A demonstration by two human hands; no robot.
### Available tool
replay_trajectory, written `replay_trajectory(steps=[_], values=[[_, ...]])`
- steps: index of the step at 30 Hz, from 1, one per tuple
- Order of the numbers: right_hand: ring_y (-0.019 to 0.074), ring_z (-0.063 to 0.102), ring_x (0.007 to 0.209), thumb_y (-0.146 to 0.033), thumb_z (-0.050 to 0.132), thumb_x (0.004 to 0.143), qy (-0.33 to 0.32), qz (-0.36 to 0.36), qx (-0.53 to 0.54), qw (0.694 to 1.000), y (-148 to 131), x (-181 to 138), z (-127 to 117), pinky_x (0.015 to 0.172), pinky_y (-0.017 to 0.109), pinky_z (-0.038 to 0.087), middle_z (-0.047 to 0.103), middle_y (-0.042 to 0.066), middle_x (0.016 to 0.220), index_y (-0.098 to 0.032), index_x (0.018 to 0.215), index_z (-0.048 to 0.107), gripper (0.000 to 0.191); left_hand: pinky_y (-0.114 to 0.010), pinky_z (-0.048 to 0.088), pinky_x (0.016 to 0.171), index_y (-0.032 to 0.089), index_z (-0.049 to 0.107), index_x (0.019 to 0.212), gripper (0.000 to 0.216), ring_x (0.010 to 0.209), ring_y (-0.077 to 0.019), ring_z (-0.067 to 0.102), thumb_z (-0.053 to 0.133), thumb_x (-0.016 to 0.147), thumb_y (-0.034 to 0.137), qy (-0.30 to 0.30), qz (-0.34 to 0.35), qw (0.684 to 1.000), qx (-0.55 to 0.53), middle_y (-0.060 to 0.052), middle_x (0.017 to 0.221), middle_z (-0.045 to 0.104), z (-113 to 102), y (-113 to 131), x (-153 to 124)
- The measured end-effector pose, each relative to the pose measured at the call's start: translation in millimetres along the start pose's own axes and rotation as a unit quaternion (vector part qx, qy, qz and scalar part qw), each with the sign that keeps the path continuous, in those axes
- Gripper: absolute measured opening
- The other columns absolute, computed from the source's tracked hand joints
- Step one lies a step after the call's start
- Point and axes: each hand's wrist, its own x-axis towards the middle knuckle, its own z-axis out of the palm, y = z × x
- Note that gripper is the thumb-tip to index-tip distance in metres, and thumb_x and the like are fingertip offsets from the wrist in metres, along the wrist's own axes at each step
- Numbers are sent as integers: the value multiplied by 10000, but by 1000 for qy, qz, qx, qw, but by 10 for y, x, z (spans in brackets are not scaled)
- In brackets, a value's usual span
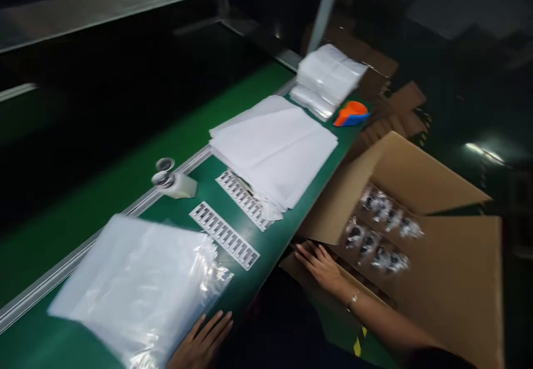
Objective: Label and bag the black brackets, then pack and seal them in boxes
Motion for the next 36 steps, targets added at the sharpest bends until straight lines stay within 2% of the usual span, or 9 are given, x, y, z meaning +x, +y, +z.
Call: replay_trajectory(steps=[4,9,13,16,20,23,25,29,36], values=[[259,419,1344,-188,456,930,-17,22,133,991,-3,62,-162,1111,501,330,442,44,1482,-269,1414,455,491,-367,443,955,335,132,1523,713,1066,-214,649,422,877,263,-5,-83,995,-53,28,1218,679,-200,68,219],[230,291,1426,-194,471,923,-10,30,222,974,-20,-2,-479,1154,491,261,450,62,1480,-231,1351,527,433,-392,452,938,391,67,1503,730,1031,-225,673,399,876,222,-30,-114,992,-41,23,1174,702,-548,208,497],[264,267,1438,-173,433,901,43,225,233,945,85,-500,-642,1159,548,213,377,97,1522,-216,1417,451,518,-396,464,972,383,313,1480,707,1138,-228,626,378,837,96,-116,-64,991,-22,7,1291,636,-855,210,810],[298,237,1447,-285,440,910,38,394,204,895,164,-1078,-598,1147,566,214,298,127,1555,-172,1479,342,588,-376,480,989,285,507,1370,568,1182,-220,595,348,864,82,-151,4,986,-74,-19,1331,606,-945,192,1377],[304,244,1441,-355,463,903,-33,478,201,854,46,-1613,-404,1140,569,206,297,118,1558,-176,1487,315,628,-419,400,1082,128,524,1327,452,1300,-241,491,354,909,104,-189,108,968,-127,-133,1401,529,-730,342,2510],[301,221,1445,-373,401,938,-42,508,201,836,-55,-1670,-279,1139,583,175,314,110,1552,-188,1480,328,577,-435,294,1153,125,410,1424,496,1400,-239,354,414,929,149,-231,165,951,-125,-139,1492,416,-431,566,3282],[312,206,1446,-392,365,954,-29,519,197,831,-74,-1627,-203,1137,596,145,315,127,1549,-171,1471,347,562,-484,249,1163,113,361,1450,604,1415,-270,320,541,878,178,-268,158,945,-98,-167,1508,379,-250,663,3617],[341,206,1433,-385,333,960,6,519,203,831,-78,-1599,-74,1123,623,114,322,161,1539,-139,1454,372,553,-523,224,1158,110,371,1438,655,1435,-278,273,612,834,191,-304,110,944,-74,-195,1425,475,-26,715,3767],[305,161,1455,-207,326,905,20,473,307,825,-15,-1742,-207,1138,617,82,285,119,1562,-176,1482,302,578,-538,247,1137,124,472,1356,432,1443,-256,262,332,948,100,-298,49,952,-50,-188,1411,494,0,821,3638]])
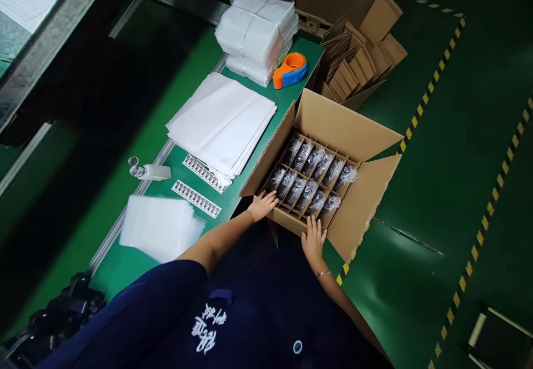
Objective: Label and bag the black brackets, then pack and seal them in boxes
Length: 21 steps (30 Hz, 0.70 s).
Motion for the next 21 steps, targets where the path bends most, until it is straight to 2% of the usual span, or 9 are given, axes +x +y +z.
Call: replay_trajectory(steps=[3,7,10,13,15,17,21], values=[[290,235,1434,-249,343,900,0,-10,63,998,23,18,-161,1149,566,176,314,148,1542,-145,1456,337,565,-543,263,1129,116,493,1334,420,1436,-262,278,306,958,102,5,-2,1000,1,-191,1398,507,-4,9,18],[277,276,1416,-318,373,897,49,-8,110,993,111,142,-288,1150,466,265,312,186,1529,-85,1431,354,583,-545,269,1125,103,501,1317,399,1429,-263,293,321,962,118,22,5,1000,-4,-197,1383,521,23,-3,13],[335,272,1410,-346,392,875,84,53,105,989,177,279,-300,1132,508,277,303,257,1509,-13,1416,338,637,-523,283,1126,126,512,1307,395,1424,-242,307,325,959,100,40,13,999,-6,-175,1364,545,39,-20,3],[376,318,1376,-350,387,861,100,86,91,987,170,385,-328,1099,556,301,364,309,1448,27,1395,342,656,-500,324,1112,140,523,1295,389,1414,-229,329,326,963,98,62,29,998,-10,-157,1337,571,70,-48,7],[356,324,1377,-357,373,871,109,87,81,987,84,446,-397,1099,547,307,378,276,1451,-12,1411,340,641,-499,348,1099,142,530,1287,388,1410,-229,337,322,962,96,77,37,996,-16,-155,1317,585,107,-67,16],[307,326,1385,-353,352,890,102,56,61,991,-83,553,-501,1112,512,310,386,213,1470,-77,1430,343,607,-498,363,1091,148,536,1280,395,1406,-222,345,307,963,89,91,43,995,-26,-149,1304,595,153,-82,29],[228,380,1356,-310,345,913,8,-22,-60,998,-532,996,-698,1101,416,356,432,151,1459,-123,1427,378,548,-476,385,1084,167,548,1267,400,1392,-205,372,278,978,105,110,55,991,-47,-120,1320,593,230,-98,56]])
